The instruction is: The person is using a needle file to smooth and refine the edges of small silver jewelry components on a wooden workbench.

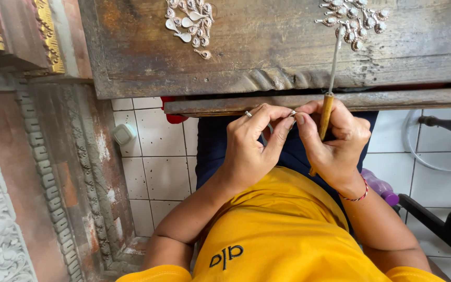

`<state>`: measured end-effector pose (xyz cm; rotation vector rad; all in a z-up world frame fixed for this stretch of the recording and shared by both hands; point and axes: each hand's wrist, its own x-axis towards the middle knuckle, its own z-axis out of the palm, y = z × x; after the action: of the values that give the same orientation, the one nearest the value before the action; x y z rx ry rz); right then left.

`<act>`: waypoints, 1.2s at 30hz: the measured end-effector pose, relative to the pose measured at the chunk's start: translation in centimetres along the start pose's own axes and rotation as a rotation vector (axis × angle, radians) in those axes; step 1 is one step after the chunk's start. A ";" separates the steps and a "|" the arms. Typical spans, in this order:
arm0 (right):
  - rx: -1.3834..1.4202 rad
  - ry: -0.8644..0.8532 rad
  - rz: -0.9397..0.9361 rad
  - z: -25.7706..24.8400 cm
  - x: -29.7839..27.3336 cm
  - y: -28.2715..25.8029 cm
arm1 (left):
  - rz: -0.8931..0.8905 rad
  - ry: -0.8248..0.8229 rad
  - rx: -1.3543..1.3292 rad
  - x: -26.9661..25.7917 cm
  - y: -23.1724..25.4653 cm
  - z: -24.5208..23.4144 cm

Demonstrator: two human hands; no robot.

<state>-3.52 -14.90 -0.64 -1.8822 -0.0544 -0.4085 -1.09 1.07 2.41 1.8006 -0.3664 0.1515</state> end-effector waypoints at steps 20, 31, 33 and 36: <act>0.502 -0.274 0.189 -1.8 -3.9 3.6 | 0.204 0.118 0.517 2.2 -0.4 0.5; 0.180 -0.297 0.078 -1.4 -0.3 1.7 | 0.194 -0.011 0.554 3.3 1.1 -0.2; 0.365 -0.282 0.113 -1.2 -1.6 2.3 | 0.148 -0.010 0.550 3.3 1.2 -0.2; 0.421 -0.284 0.132 -1.4 -2.4 2.8 | 0.147 -0.045 0.563 3.2 0.8 -0.2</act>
<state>-5.45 -16.78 -3.54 -1.5036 -0.1906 -0.0294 1.68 0.52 4.09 2.3339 -0.5257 0.3445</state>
